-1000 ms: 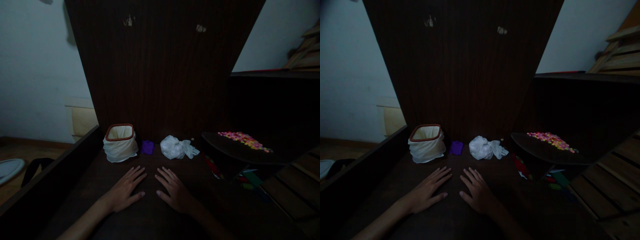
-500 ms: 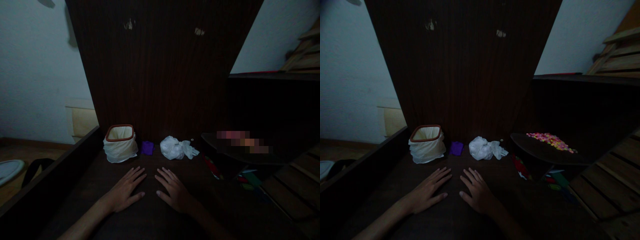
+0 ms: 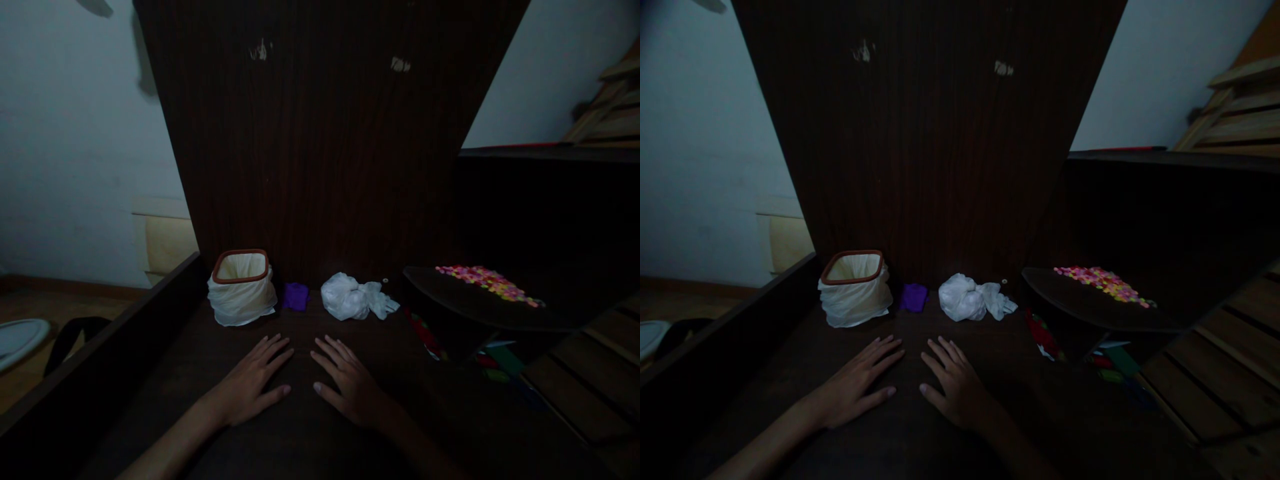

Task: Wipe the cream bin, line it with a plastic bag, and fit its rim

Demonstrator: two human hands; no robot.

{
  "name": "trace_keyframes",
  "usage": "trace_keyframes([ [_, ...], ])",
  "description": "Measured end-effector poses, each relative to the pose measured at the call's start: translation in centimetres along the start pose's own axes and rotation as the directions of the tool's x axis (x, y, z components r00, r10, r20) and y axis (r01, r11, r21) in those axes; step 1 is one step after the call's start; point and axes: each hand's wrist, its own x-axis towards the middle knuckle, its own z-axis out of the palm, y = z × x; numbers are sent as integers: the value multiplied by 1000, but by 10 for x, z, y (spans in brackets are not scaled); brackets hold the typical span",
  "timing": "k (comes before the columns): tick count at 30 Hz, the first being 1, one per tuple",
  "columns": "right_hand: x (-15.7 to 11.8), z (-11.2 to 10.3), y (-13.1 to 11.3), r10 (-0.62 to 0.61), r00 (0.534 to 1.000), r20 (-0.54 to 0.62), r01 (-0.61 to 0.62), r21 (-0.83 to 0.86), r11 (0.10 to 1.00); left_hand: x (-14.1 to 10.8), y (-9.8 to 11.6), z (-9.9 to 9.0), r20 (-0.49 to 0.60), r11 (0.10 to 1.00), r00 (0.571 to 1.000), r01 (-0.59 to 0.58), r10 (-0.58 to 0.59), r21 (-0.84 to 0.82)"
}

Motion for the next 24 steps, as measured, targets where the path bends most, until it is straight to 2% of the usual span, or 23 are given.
trace_keyframes([
  [11, 1, -1, -1, 1, 1000, 15, -1, -10, 1000, -1, -1, 0, -27, 1000, 999, -18, 17, -10],
  [18, 1, -4, -2, 17, 999, 37, -16, -5, 1000, 0, -1, 0, 23, 1000, 1000, 17, -16, -21],
  [24, 3, -10, -7, 51, 996, 69, -53, 28, 998, 1, -2, 2, -10, 999, 1000, 9, -9, -46],
])
